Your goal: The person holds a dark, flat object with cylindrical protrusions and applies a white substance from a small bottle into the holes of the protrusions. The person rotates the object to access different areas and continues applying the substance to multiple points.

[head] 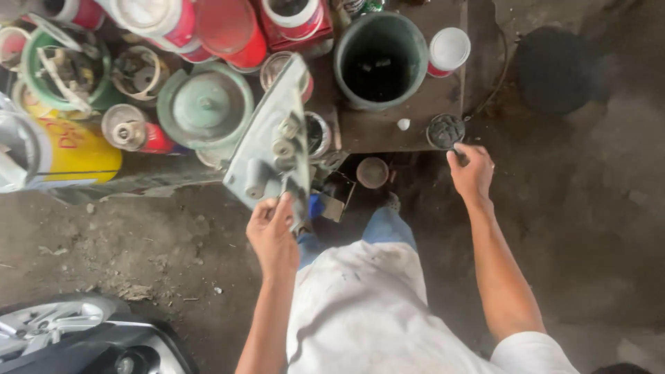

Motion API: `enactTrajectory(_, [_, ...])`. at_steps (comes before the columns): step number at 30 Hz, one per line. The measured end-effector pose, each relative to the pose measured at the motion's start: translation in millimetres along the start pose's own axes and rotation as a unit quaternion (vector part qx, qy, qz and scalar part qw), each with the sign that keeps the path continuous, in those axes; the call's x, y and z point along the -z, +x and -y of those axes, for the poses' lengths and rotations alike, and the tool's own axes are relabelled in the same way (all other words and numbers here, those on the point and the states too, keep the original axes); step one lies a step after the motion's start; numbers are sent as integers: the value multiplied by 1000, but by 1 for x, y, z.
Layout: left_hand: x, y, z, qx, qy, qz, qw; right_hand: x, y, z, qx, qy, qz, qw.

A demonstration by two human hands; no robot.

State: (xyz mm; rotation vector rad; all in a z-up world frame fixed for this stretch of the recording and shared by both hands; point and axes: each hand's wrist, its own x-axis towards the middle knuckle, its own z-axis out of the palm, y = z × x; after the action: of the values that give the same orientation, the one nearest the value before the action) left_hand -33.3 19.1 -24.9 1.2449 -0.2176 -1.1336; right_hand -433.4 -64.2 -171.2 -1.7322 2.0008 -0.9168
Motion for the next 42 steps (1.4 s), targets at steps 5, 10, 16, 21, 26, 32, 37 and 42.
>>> enactTrajectory(5, [-21,-15,21,-23,16,-86,996,-58,45,-125,-48,-125,61,989])
enactTrajectory(10, [-40,-28,37,-35,-7,-115,993,-99,87,-151,-12,-164,133,977])
enactTrajectory(16, [-49,-37,48,-32,-26,-144,989,-120,95,-165,46,-228,150,961])
enactTrajectory(21, [-46,-38,45,-25,-27,-157,987,-117,89,-180,60,-228,148,960])
enactTrajectory(26, [-26,-29,52,-53,-32,-145,988,-37,89,-89,10,-114,136,984])
enactTrajectory(32, [-19,-17,47,-37,-33,-98,994,99,55,190,85,59,155,982])
enactTrajectory(37, [-15,-10,32,-3,-39,-35,999,111,22,342,241,83,254,933])
enactTrajectory(42, [-9,-12,5,-24,-67,12,997,73,5,385,350,47,279,893])
